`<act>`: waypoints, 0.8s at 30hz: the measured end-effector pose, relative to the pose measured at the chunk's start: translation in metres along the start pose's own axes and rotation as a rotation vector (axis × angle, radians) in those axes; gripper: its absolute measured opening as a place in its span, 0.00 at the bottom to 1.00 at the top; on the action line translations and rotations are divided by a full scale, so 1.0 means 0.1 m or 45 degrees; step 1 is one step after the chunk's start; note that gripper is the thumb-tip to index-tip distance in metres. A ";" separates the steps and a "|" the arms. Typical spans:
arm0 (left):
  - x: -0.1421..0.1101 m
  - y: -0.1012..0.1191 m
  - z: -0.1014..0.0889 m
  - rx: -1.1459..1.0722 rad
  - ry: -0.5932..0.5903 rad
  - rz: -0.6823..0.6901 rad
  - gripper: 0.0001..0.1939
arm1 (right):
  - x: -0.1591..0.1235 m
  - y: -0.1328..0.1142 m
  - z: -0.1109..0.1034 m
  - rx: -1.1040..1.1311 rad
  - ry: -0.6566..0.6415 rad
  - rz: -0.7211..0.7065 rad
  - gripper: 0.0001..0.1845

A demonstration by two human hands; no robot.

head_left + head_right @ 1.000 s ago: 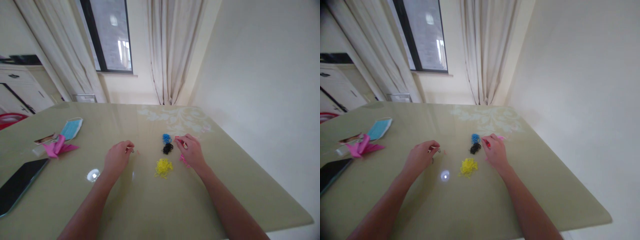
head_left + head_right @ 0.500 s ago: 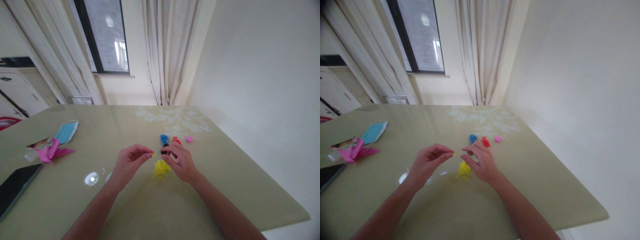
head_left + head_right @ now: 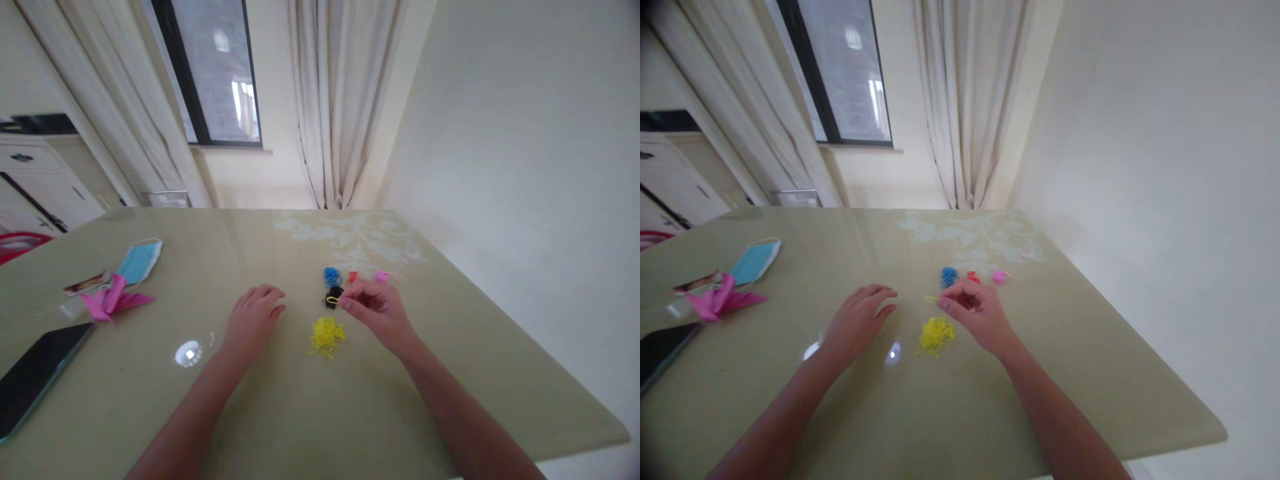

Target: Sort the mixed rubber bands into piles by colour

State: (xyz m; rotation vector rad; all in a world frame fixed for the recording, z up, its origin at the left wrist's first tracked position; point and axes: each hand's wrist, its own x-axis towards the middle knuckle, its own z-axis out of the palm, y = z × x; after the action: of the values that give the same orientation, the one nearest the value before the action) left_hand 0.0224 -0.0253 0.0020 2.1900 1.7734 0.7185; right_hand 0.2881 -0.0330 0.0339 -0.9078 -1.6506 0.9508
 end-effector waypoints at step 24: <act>0.03 0.16 -0.04 -1.125 -0.092 -0.187 0.18 | 0.01 0.19 0.09 -0.532 -0.405 0.181 0.11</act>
State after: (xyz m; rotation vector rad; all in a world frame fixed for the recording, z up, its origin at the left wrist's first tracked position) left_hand 0.0339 -0.0271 0.0133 1.4492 1.2044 1.0942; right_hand 0.2811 -0.0254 0.0153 -1.2128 -2.1294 0.8937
